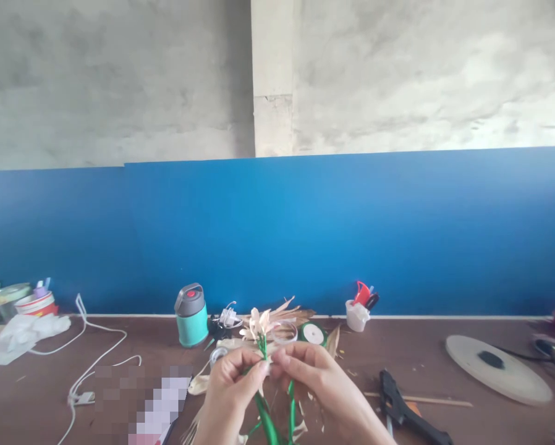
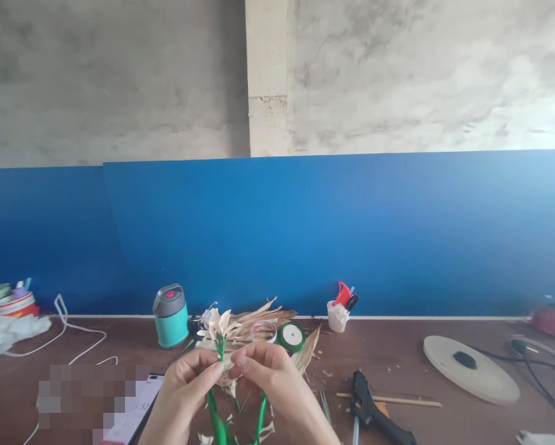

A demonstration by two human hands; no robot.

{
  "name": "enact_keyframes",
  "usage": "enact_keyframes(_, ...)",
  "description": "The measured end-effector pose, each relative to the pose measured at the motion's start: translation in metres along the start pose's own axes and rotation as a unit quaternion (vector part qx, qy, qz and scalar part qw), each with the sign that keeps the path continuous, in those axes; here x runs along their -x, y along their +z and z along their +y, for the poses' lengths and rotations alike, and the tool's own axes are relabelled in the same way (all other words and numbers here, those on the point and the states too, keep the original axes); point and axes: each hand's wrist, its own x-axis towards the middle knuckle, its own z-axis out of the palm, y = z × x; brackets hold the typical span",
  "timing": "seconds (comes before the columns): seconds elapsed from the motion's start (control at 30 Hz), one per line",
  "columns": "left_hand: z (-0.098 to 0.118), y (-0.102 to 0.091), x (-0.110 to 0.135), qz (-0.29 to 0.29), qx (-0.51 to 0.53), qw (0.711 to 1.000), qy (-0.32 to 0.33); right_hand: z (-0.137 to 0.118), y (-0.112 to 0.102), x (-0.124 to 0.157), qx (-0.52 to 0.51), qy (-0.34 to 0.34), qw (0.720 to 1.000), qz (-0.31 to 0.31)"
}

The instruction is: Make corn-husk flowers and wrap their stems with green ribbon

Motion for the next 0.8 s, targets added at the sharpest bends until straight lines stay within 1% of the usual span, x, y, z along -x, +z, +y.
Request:
enact_keyframes(0.03,0.001,0.001,0.001,-0.005,0.020,1.000,0.003,0.002,0.000,-0.001,-0.002,0.007,1.000,-0.021)
enact_keyframes(0.1,0.005,0.004,0.004,-0.035,0.054,0.998,0.002,0.010,0.000,-0.005,-0.038,0.030,0.995,-0.086)
enact_keyframes(0.2,0.011,0.009,0.009,-0.078,0.097,0.992,-0.015,0.025,0.000,-0.015,-0.149,0.066,0.973,-0.166)
enact_keyframes(0.33,0.013,0.010,0.012,-0.100,0.140,0.984,-0.042,0.043,0.001,-0.024,-0.292,0.113,0.921,-0.233)
enact_keyframes(0.4,0.013,0.008,0.013,-0.106,0.163,0.980,-0.045,0.049,0.001,-0.025,-0.321,0.134,0.903,-0.252)
enact_keyframes(0.43,0.013,0.007,0.013,-0.108,0.174,0.978,-0.045,0.051,0.002,-0.024,-0.325,0.139,0.899,-0.259)
enact_keyframes(0.53,0.013,0.004,0.014,-0.121,0.195,0.972,-0.056,0.054,0.004,-0.021,-0.331,0.126,0.898,-0.260)
enact_keyframes(0.6,0.013,0.003,0.015,-0.138,0.197,0.969,-0.059,0.055,0.005,-0.018,-0.323,0.105,0.905,-0.256)
enact_keyframes(0.7,0.013,0.001,0.015,-0.160,0.200,0.965,-0.060,0.052,0.007,-0.016,-0.287,0.082,0.920,-0.254)
enact_keyframes(0.8,0.015,-0.001,0.015,-0.177,0.199,0.962,-0.064,0.046,0.012,-0.013,-0.226,0.070,0.935,-0.266)
